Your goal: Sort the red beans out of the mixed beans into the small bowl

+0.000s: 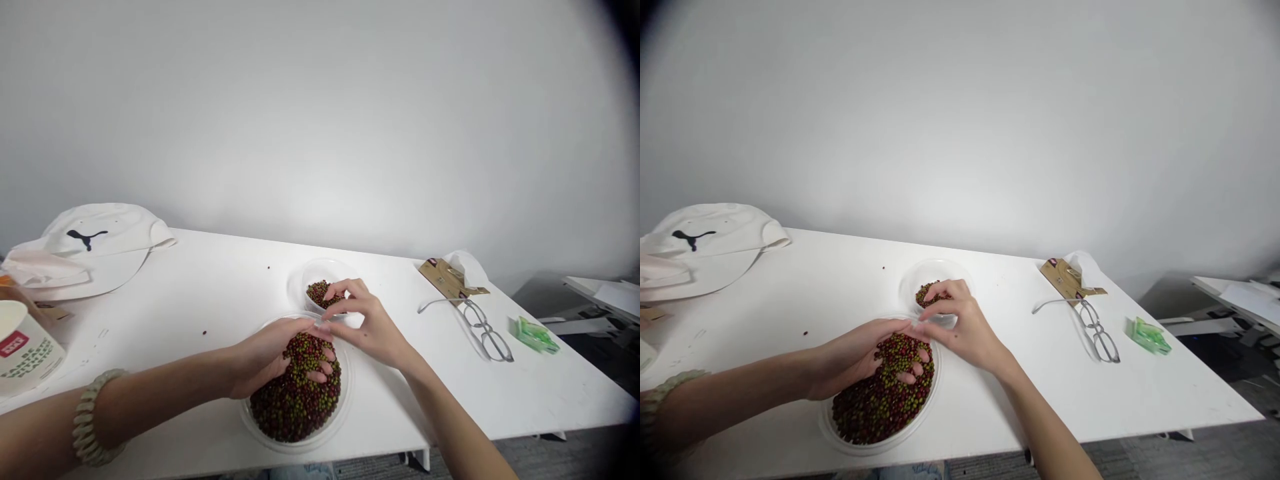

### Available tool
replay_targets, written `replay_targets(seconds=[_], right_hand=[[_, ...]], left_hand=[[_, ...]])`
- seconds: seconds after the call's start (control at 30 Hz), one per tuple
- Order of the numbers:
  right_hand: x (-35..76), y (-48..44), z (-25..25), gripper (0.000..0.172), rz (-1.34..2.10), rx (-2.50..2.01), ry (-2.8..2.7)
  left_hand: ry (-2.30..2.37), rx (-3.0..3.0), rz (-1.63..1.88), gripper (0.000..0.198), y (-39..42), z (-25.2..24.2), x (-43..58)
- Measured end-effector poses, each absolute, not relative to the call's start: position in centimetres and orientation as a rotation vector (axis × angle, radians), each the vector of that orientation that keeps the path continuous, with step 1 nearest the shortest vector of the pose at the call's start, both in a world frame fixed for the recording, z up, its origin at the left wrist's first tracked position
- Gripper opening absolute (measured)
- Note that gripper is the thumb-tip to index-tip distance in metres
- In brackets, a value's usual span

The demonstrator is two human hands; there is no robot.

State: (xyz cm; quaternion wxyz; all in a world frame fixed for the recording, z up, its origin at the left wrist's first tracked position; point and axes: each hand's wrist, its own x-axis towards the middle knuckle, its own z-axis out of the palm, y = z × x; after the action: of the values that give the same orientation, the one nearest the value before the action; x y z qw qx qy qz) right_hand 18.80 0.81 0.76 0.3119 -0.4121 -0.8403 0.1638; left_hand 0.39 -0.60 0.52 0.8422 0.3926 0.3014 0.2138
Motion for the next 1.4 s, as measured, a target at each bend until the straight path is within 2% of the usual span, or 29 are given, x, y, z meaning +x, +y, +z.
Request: replay_targets(seconds=[0.17, 0.53, 1.03, 1.4], right_hand=[[17.8, -0.3, 1.1, 0.011, 0.610, -0.968, -2.329], [17.7, -0.4, 1.0, 0.005, 0.611, -0.969, -2.345], [17.7, -0.5, 1.1, 0.007, 0.561, -0.944, -2.401], [17.9, -0.5, 1.3, 0.007, 0.576, -0.939, -2.444]], left_hand=[[0.625, 0.841, 0.443, 0.023, -0.5, 0.5, 0.6], [0.630, 0.833, 0.436, 0.023, -0.6, 0.6, 0.6], [0.658, 0.823, 0.471, 0.018, -0.6, 0.3, 0.5], [0.681, 0.852, 0.449, 0.025, -0.6, 0.5, 0.6]])
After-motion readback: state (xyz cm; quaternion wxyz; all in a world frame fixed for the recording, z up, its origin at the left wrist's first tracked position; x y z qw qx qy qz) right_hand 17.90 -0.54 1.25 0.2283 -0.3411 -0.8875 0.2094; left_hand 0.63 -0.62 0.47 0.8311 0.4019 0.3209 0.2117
